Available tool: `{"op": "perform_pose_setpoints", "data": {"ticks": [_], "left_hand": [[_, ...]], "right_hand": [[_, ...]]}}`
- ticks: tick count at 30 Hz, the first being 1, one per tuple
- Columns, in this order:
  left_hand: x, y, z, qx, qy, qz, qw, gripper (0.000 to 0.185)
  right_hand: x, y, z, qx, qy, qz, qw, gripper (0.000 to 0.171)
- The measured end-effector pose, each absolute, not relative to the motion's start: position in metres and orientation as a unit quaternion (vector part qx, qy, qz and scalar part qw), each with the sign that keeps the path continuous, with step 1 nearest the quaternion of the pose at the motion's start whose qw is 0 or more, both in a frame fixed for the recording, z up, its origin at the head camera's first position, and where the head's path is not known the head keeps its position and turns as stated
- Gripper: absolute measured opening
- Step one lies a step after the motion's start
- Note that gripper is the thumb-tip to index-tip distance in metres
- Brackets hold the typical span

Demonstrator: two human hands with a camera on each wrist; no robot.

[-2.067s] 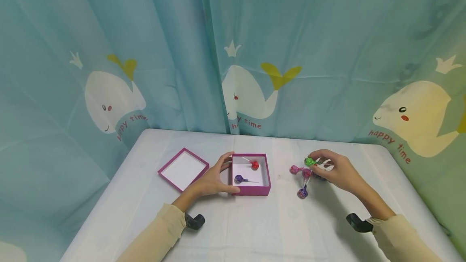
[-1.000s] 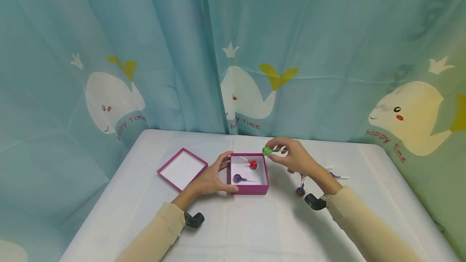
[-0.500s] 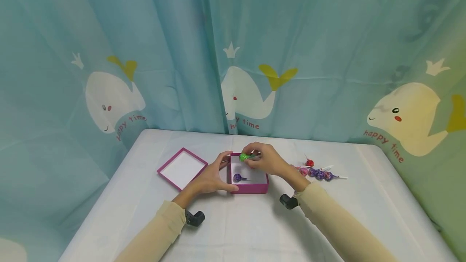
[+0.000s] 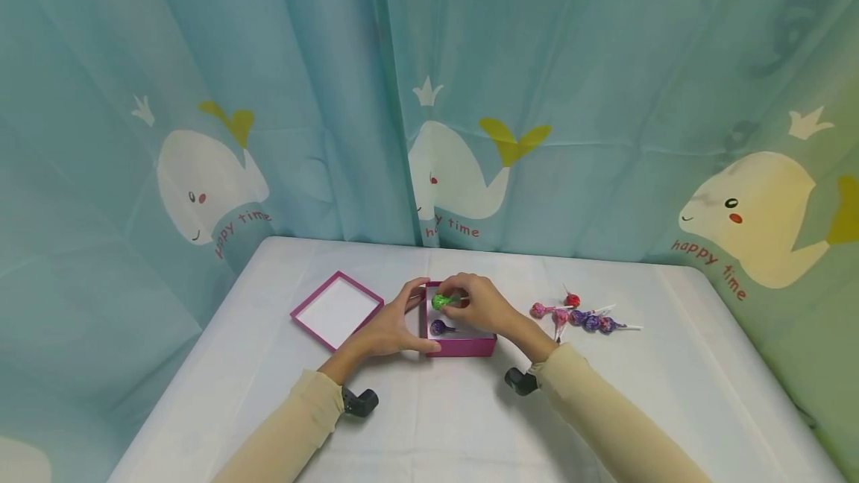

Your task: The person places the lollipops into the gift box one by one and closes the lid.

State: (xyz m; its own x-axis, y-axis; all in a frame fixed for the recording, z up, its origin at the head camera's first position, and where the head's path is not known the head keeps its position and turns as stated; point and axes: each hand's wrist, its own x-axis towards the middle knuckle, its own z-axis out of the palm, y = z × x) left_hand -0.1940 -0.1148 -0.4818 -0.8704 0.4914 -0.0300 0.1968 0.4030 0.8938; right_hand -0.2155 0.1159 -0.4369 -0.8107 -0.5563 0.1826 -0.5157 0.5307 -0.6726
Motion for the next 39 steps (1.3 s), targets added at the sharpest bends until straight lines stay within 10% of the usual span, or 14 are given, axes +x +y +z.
{"op": "perform_pose_setpoints", "data": {"ticks": [39], "left_hand": [[-0.197,-0.113,-0.488,0.207,0.819,0.517,0.141,0.114]], "right_hand": [[-0.216,0.156,-0.418,-0.299,0.868,-0.384,-0.099,0.037]]}}
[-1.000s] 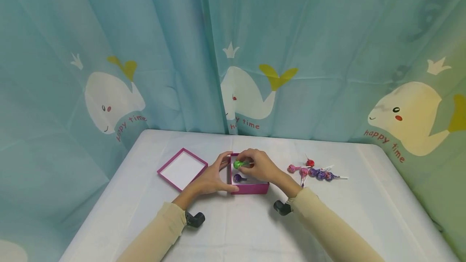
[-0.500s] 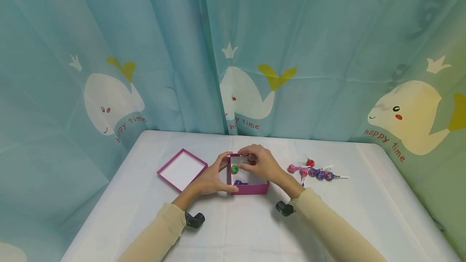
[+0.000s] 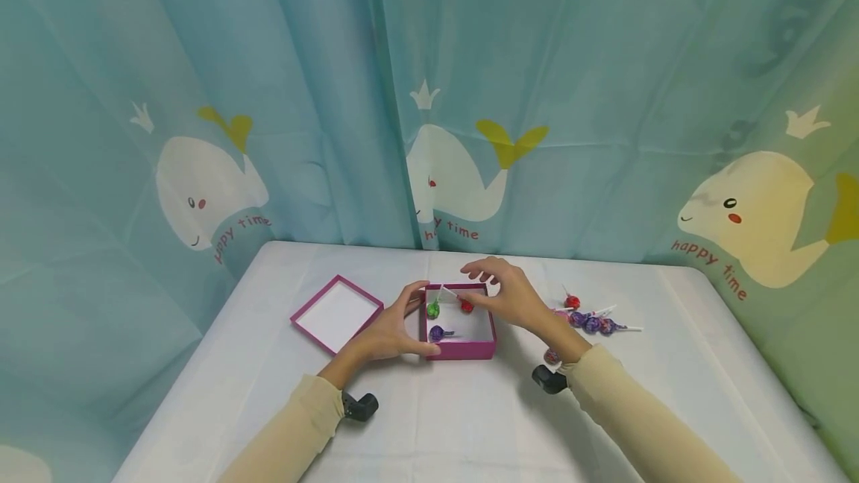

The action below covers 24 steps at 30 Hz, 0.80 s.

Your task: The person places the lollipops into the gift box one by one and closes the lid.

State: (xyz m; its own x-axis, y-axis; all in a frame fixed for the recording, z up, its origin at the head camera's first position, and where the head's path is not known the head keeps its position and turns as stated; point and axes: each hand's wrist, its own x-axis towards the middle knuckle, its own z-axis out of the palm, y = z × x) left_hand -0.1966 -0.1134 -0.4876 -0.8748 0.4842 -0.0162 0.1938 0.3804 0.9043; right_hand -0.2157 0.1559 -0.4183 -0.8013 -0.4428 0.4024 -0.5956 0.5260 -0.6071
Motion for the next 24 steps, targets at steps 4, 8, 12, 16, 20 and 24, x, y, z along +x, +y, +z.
{"op": "perform_pose_setpoints", "data": {"ticks": [4,8,12,16,20,24], "left_hand": [[-0.196,-0.113,-0.488,0.202,0.821,0.514,0.142,0.113],[-0.195,-0.114,-0.487,0.200,0.824,0.510,0.141,0.113],[-0.195,-0.114,-0.487,0.200,0.823,0.511,0.143,0.113],[-0.195,-0.114,-0.487,0.201,0.823,0.511,0.144,0.114],[-0.197,-0.114,-0.489,0.202,0.824,0.510,0.142,0.116],[-0.197,-0.113,-0.490,0.201,0.826,0.508,0.142,0.116]], "right_hand": [[-0.212,0.171,-0.416,0.287,-0.875,0.373,0.109,0.037],[-0.209,0.187,-0.416,0.279,-0.880,0.364,0.123,0.037],[-0.205,0.204,-0.417,0.267,-0.886,0.356,0.129,0.036],[-0.201,0.222,-0.418,0.250,-0.894,0.346,0.133,0.035],[-0.197,0.237,-0.419,0.238,-0.899,0.340,0.141,0.035],[-0.193,0.252,-0.421,0.235,-0.898,0.338,0.153,0.035]]}}
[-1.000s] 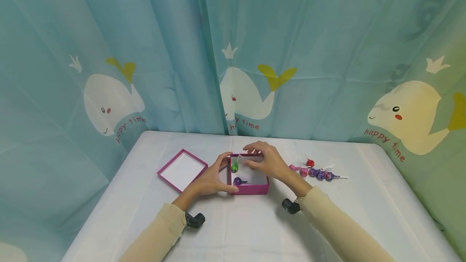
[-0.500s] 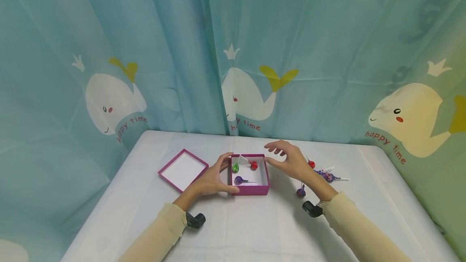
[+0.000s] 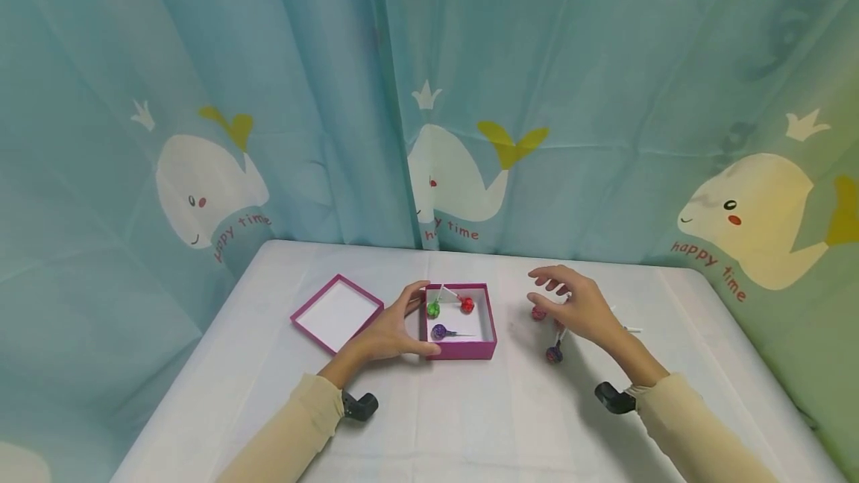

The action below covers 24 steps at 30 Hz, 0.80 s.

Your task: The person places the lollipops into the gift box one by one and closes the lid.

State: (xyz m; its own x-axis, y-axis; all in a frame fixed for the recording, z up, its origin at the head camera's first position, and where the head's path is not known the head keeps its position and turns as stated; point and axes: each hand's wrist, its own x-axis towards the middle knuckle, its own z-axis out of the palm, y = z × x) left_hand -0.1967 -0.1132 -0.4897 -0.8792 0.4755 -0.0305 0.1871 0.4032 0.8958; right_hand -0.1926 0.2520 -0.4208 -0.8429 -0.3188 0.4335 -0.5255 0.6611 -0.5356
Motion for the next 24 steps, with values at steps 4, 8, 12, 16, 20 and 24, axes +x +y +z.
{"op": "perform_pose_setpoints", "data": {"ticks": [4,8,12,16,20,24], "left_hand": [[-0.196,-0.113,-0.489,0.200,0.827,0.507,0.141,0.115],[-0.195,-0.113,-0.487,0.197,0.827,0.508,0.140,0.113],[-0.195,-0.113,-0.487,0.196,0.825,0.512,0.140,0.112],[-0.196,-0.112,-0.486,0.197,0.826,0.510,0.140,0.113],[-0.195,-0.112,-0.485,0.198,0.827,0.507,0.141,0.114],[-0.195,-0.113,-0.484,0.199,0.826,0.508,0.141,0.115]], "right_hand": [[-0.189,0.268,-0.424,0.233,-0.897,0.331,0.174,0.035],[-0.184,0.281,-0.424,0.228,-0.898,0.324,0.192,0.036],[-0.181,0.296,-0.426,0.214,-0.901,0.316,0.204,0.036],[-0.176,0.311,-0.429,0.190,-0.911,0.307,0.198,0.036],[-0.170,0.325,-0.433,0.166,-0.921,0.299,0.189,0.036],[-0.166,0.336,-0.437,0.150,-0.923,0.300,0.188,0.037]]}}
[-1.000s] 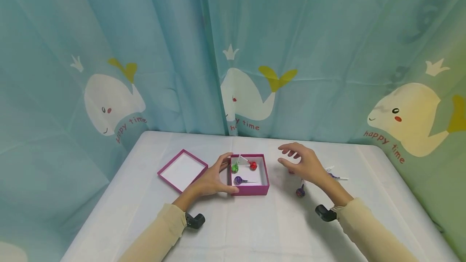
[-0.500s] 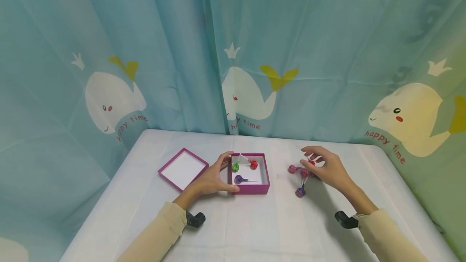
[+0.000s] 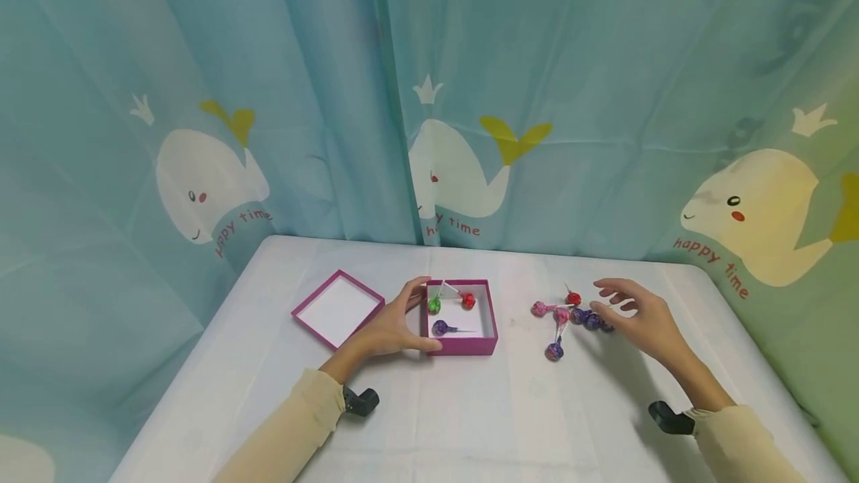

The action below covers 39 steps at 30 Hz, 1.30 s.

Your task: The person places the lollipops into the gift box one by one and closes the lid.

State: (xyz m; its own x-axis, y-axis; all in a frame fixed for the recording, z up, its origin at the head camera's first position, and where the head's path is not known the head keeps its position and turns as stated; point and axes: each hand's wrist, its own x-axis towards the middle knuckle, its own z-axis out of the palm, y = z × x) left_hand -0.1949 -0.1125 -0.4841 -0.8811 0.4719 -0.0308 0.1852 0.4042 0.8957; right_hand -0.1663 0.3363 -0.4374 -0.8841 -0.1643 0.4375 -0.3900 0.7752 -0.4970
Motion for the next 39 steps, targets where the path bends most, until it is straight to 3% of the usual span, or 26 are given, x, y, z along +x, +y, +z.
{"op": "perform_pose_setpoints", "data": {"ticks": [13,26,39], "left_hand": [[-0.196,-0.114,-0.483,0.203,0.820,0.516,0.141,0.115],[-0.196,-0.114,-0.483,0.206,0.823,0.510,0.140,0.116],[-0.196,-0.114,-0.485,0.208,0.820,0.515,0.139,0.116]], "right_hand": [[-0.156,0.366,-0.455,0.128,-0.928,0.296,0.185,0.035],[-0.154,0.379,-0.470,0.077,-0.949,0.293,0.089,0.042],[-0.156,0.375,-0.477,0.077,-0.956,0.271,0.088,0.036]]}}
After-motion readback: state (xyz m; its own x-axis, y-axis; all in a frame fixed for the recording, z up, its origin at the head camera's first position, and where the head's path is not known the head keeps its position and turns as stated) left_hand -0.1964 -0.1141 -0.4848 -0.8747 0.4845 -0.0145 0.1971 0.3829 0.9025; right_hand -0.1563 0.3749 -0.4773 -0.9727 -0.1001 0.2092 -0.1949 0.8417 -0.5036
